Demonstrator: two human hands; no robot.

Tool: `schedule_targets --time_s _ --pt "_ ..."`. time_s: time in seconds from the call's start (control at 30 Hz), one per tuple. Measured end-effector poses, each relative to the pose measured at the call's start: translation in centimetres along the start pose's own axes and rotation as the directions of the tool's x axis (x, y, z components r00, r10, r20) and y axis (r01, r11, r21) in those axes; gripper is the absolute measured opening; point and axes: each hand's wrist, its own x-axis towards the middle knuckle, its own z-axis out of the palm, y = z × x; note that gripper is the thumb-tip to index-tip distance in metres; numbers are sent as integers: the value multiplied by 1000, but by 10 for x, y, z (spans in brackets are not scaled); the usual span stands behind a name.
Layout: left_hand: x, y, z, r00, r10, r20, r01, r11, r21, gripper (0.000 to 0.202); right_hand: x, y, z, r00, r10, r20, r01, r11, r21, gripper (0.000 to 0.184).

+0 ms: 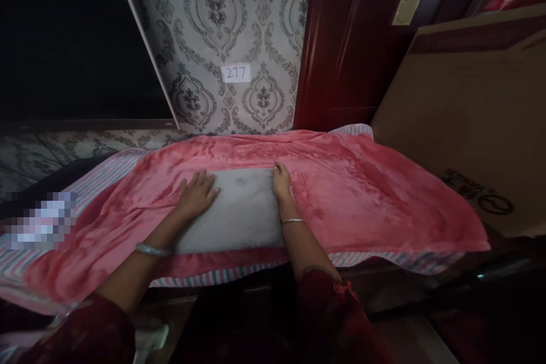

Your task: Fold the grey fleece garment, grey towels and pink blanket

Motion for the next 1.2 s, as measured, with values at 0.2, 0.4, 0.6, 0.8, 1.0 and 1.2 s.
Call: schedule_targets --time_s 0.2,0.4,0.6,0.8,1.0,1.2 --pt "-37 19 12 989 146 28 -146 989 -29 60 -2 -9 -2 999 5 40 -5 1000 -7 40" --pt "-32 17 13 988 152 29 -151 988 -29 61 -9 -26 -7 995 80 64 -82 996 22 46" --pt "-32 21 2 993 111 49 -109 993 -43 58 -59 -45 -55 993 109 49 -114 987 114 50" --pt "-64 104 5 944 320 -80 -327 941 -85 55 -122 -61 -66 999 41 -28 -34 975 221 60" --pt "-85 138 31 921 380 -85 -385 921 -63 58 -139 -63 -59 999 -11 -33 16 987 157 55" --pt "-87 84 19 959 279 -40 -281 960 -22 63 -141 -63 -62 1000 -23 -2 23 991 128 53"
